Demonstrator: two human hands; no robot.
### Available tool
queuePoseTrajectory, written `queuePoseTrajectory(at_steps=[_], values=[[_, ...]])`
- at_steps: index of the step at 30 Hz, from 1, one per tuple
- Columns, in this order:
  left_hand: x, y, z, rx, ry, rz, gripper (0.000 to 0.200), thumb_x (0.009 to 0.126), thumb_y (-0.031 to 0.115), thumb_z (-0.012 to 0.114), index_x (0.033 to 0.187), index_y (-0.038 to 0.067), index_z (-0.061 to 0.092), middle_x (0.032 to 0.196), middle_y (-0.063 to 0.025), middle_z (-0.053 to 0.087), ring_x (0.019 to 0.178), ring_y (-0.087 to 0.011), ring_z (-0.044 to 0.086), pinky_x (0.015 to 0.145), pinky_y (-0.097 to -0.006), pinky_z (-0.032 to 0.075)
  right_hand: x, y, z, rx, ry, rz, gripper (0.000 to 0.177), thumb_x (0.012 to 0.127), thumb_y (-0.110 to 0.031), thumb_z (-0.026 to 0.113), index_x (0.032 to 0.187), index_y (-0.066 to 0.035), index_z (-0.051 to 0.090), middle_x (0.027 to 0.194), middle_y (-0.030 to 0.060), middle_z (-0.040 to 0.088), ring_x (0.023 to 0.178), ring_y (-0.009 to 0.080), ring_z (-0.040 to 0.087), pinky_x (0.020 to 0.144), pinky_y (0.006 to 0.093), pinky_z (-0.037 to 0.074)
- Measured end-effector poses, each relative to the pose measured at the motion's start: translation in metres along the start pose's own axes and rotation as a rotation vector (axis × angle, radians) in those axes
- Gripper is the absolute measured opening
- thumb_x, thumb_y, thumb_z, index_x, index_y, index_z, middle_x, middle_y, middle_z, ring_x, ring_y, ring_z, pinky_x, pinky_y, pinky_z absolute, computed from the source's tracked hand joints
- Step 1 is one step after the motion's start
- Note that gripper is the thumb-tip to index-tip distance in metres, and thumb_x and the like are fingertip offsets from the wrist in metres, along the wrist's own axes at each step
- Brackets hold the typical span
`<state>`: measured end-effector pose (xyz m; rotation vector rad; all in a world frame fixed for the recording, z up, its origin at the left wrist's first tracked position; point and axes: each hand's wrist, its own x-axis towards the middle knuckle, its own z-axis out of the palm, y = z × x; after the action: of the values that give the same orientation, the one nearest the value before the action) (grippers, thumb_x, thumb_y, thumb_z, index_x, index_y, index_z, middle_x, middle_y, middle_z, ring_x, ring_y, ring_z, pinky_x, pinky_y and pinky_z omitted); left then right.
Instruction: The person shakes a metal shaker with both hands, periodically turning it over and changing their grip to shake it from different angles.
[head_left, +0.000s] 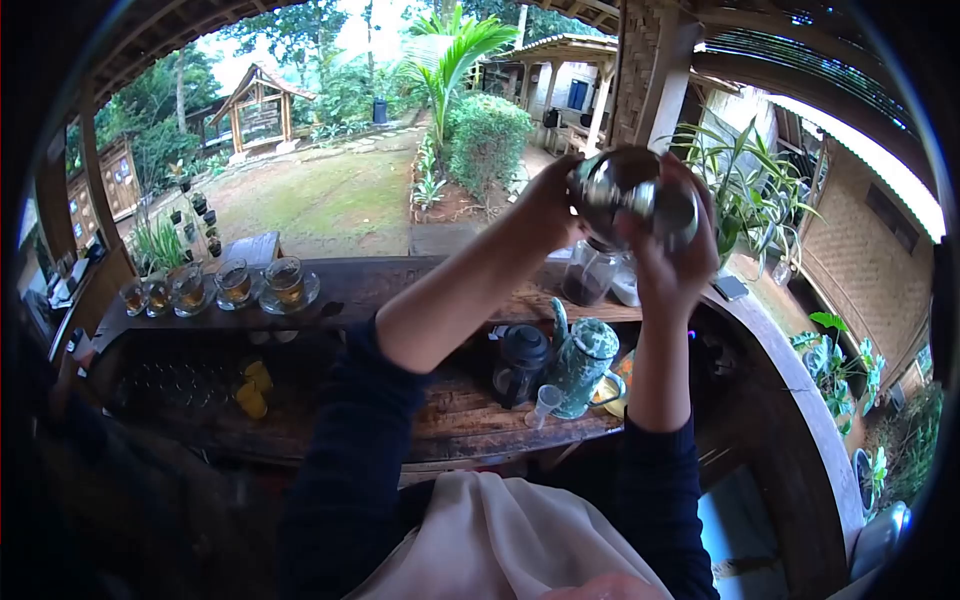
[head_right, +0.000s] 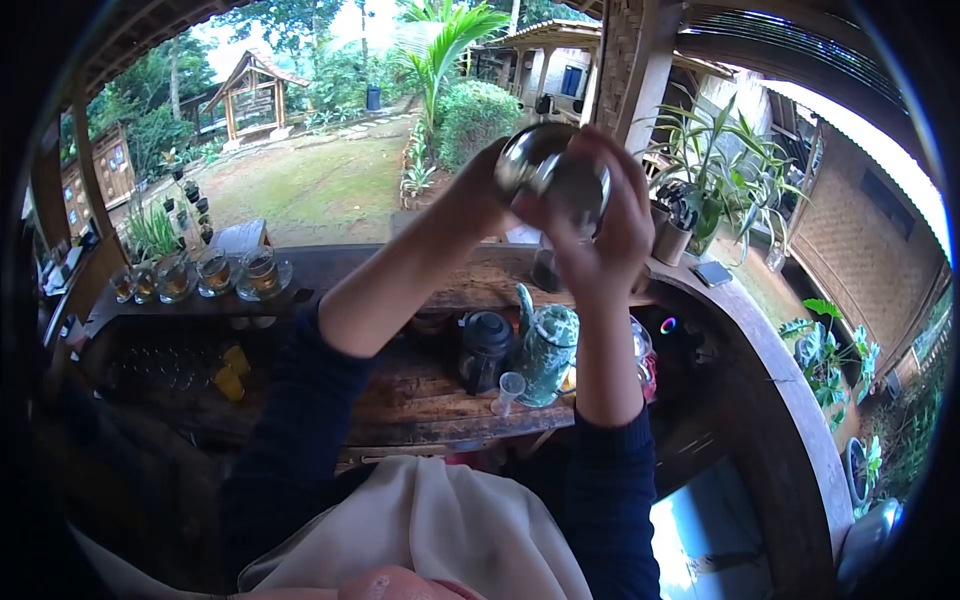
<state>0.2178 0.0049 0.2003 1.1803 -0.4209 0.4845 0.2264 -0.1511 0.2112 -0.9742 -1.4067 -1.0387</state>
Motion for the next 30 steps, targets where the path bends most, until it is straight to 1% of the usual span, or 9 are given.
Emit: queuePoseTrajectory(at_steps=[3, 7, 9, 10, 17, 19, 20, 25, 30], values=[[-0.056, 0.033, 0.027, -0.197, -0.027, -0.052, 0.041, 0.089, 0.032, 0.053, 0.116, 0.003, 0.047, 0.111, -0.0153, 0.057, 0.099, -0.0241, 0.058, 0.088, -0.0413, 0.048, -0.029, -0.066, -0.016, 0.127, -0.103, 0.055, 0.038, 0.070, -0.020, 0.072, 0.105, -0.006, 0.063, 0.107, 0.0078, 0.059, 0.103, 0.0213, 0.058, 0.088, 0.0327, 0.041], [-0.066, 0.034, 0.021, -0.062, -0.664, 0.635, 0.047, 0.088, 0.029, 0.057, 0.123, 0.004, 0.038, 0.109, -0.0134, 0.055, 0.099, -0.0214, 0.057, 0.088, -0.0368, 0.047, -0.040, -0.059, 0.075, 0.622, 0.464, -1.198, 0.018, 0.072, -0.023, 0.069, 0.087, -0.017, 0.063, 0.102, -0.0009, 0.056, 0.087, 0.0122, 0.060, 0.082, 0.0317, 0.040], [-0.063, 0.042, -0.017, -0.015, -0.158, 0.226, 0.042, 0.090, 0.032, 0.052, 0.120, 0.004, 0.042, 0.109, -0.0126, 0.057, 0.097, -0.0206, 0.059, 0.088, -0.0358, 0.047, -0.038, -0.042, 0.007, -0.416, -0.316, -0.543, 0.061, 0.079, -0.040, 0.064, 0.119, 0.004, 0.048, 0.117, 0.0203, 0.051, 0.101, 0.0292, 0.056, 0.087, 0.0379, 0.044], [-0.063, 0.043, -0.041, -0.353, -0.081, -0.162, 0.037, 0.091, 0.033, 0.048, 0.116, 0.006, 0.048, 0.107, -0.0117, 0.059, 0.095, -0.0191, 0.060, 0.085, -0.0354, 0.050, -0.041, -0.020, 0.038, 0.298, -0.245, 0.069, 0.041, 0.073, -0.044, 0.065, 0.090, -0.007, 0.062, 0.109, 0.0117, 0.055, 0.100, 0.0298, 0.058, 0.075, 0.0283, 0.045], [-0.134, 0.065, -0.028, -0.083, 0.184, 0.075, 0.042, 0.090, 0.034, 0.049, 0.121, 0.007, 0.045, 0.111, -0.0129, 0.057, 0.099, -0.0213, 0.058, 0.086, -0.0372, 0.049, -0.018, -0.069, 0.080, 0.773, -0.323, 0.189, 0.036, 0.070, -0.025, 0.066, 0.099, -0.004, 0.065, 0.101, 0.0144, 0.061, 0.088, 0.0236, 0.063, 0.076, 0.0306, 0.051], [-0.161, 0.063, -0.041, -0.442, 0.142, -0.088, 0.052, 0.086, 0.038, 0.058, 0.126, 0.010, 0.039, 0.112, -0.0127, 0.057, 0.102, -0.0212, 0.057, 0.086, -0.0379, 0.048, -0.037, -0.097, 0.093, 0.567, -0.011, -0.724, 0.037, 0.072, -0.027, 0.064, 0.101, -0.003, 0.063, 0.102, 0.0150, 0.060, 0.088, 0.0233, 0.062, 0.075, 0.0309, 0.050], [-0.169, 0.059, -0.032, -0.098, -0.160, 0.511, 0.062, 0.082, 0.043, 0.062, 0.128, 0.012, 0.034, 0.111, -0.0129, 0.057, 0.100, -0.0203, 0.058, 0.084, -0.0379, 0.049, -0.043, -0.103, 0.103, 0.596, 0.082, -0.857, 0.038, 0.074, -0.028, 0.063, 0.102, -0.002, 0.062, 0.103, 0.0153, 0.059, 0.088, 0.0231, 0.062, 0.075, 0.0310, 0.050], [-0.178, 0.081, -0.144, -0.687, -0.050, -0.124, 0.045, 0.090, 0.041, 0.047, 0.118, 0.006, 0.046, 0.110, -0.0142, 0.058, 0.097, -0.0264, 0.060, 0.083, -0.0403, 0.052, -0.059, -0.056, 0.176, 0.599, -0.328, -0.020, 0.042, 0.080, -0.032, 0.059, 0.106, 0.001, 0.057, 0.107, 0.0168, 0.057, 0.088, 0.0222, 0.059, 0.074, 0.0316, 0.048], [-0.222, 0.103, -0.144, -0.738, 0.389, 0.158, 0.047, 0.093, 0.040, 0.036, 0.116, 0.002, 0.049, 0.108, -0.0161, 0.058, 0.095, -0.0254, 0.061, 0.082, -0.0386, 0.052, -0.033, -0.113, 0.212, 0.523, -0.205, 0.091, 0.042, 0.066, -0.025, 0.070, 0.103, -0.006, 0.063, 0.109, 0.0174, 0.057, 0.095, 0.0300, 0.057, 0.077, 0.0390, 0.047]])
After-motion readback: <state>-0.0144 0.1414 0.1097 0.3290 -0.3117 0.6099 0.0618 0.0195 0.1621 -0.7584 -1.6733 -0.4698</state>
